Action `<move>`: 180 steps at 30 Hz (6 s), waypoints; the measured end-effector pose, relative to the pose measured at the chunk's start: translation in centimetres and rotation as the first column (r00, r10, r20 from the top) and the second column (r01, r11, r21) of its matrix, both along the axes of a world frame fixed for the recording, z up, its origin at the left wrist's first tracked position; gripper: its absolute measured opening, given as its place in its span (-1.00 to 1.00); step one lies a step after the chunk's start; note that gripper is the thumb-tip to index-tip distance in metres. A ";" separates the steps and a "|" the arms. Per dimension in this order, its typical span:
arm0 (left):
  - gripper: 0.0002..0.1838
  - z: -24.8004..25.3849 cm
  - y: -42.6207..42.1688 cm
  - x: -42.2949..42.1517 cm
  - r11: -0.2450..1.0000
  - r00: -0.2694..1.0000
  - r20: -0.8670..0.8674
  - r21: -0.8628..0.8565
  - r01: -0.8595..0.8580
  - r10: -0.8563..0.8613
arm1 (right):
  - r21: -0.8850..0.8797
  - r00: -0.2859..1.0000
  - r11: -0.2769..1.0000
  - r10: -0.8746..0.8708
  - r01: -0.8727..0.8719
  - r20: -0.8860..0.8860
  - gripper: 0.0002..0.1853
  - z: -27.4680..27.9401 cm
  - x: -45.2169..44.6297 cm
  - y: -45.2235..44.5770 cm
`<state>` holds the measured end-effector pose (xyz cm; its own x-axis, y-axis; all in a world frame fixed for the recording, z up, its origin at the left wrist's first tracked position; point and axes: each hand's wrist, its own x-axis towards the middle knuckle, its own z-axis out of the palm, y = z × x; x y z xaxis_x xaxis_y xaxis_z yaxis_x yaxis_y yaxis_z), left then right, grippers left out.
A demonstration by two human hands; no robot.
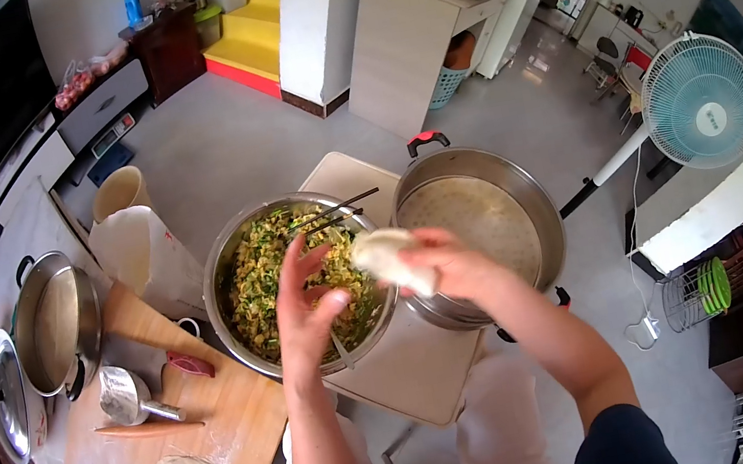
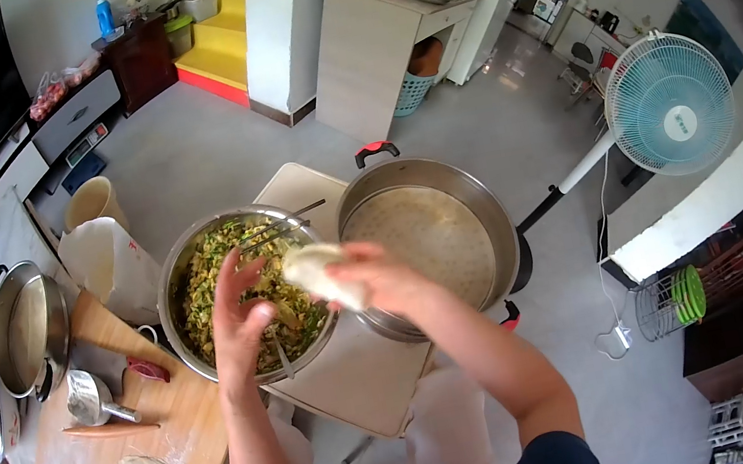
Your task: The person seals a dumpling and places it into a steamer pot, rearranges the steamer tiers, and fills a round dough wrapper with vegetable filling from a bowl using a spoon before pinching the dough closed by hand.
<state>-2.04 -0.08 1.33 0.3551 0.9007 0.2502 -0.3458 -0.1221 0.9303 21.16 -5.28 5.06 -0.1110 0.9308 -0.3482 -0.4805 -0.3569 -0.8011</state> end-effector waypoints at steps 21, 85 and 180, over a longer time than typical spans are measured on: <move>-0.51 -4.8 3.4 -0.3 0.936 0.962 -0.139 -0.235 -0.261 0.233 | 0.226 0.090 0.945 -0.253 0.235 0.963 -0.46 -11.4 24.2 4.5; -0.82 -13.0 -12.7 -42.8 0.620 0.011 -0.914 0.266 -0.738 0.405 | 0.547 0.650 0.624 -0.081 -0.557 0.755 -0.74 -3.3 -30.2 -7.6; -0.36 -8.0 3.4 -11.0 0.686 0.469 0.716 -0.675 0.272 0.518 | -0.015 0.962 0.970 -0.239 0.243 0.132 -0.75 -13.6 -9.7 4.1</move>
